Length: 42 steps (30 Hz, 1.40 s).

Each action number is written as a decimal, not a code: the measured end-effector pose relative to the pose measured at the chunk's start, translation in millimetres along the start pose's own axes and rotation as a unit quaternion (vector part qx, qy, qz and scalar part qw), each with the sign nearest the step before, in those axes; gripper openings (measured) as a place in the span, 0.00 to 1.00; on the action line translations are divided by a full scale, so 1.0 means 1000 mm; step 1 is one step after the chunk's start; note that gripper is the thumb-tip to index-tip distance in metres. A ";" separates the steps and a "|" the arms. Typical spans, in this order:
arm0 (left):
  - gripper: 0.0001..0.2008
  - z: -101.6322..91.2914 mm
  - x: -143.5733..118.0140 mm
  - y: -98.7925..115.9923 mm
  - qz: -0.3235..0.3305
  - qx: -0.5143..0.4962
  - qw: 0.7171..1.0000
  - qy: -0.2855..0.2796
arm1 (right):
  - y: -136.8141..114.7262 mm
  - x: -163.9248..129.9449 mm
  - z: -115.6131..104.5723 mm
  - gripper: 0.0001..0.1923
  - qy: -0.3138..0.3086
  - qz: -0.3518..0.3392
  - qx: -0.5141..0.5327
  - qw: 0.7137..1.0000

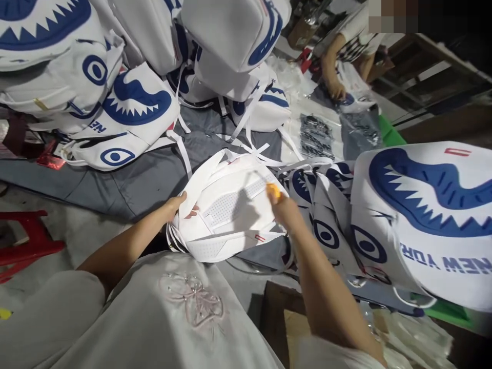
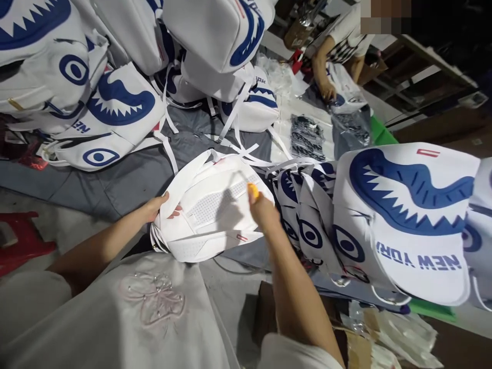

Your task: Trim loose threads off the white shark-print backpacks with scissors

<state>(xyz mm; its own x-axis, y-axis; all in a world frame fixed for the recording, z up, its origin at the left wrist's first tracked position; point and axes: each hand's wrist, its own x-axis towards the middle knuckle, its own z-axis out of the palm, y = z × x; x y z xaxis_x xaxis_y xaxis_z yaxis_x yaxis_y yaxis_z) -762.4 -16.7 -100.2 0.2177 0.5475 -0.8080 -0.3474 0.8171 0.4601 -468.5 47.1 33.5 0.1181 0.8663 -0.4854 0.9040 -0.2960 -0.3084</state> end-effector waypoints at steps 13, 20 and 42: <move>0.27 0.013 0.015 0.003 -0.015 0.158 0.984 0.082 | -0.029 -0.007 0.001 0.32 -0.159 -0.107 0.004 0.981; 0.26 0.051 -0.003 -0.028 0.171 0.448 0.858 0.187 | -0.017 -0.015 -0.020 0.27 -0.128 -0.092 -0.010 0.987; 0.30 0.071 -0.026 -0.031 0.245 0.633 0.710 0.189 | 0.050 -0.047 -0.041 0.21 -0.078 -0.055 0.034 0.995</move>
<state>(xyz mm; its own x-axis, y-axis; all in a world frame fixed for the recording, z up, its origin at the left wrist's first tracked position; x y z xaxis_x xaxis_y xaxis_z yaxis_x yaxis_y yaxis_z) -692.7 -43.6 -68.0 0.0096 0.9295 -0.3688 0.8524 0.1852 0.4890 -411.9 8.3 74.5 -0.0502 0.8236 -0.5649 0.8770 -0.2343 -0.4195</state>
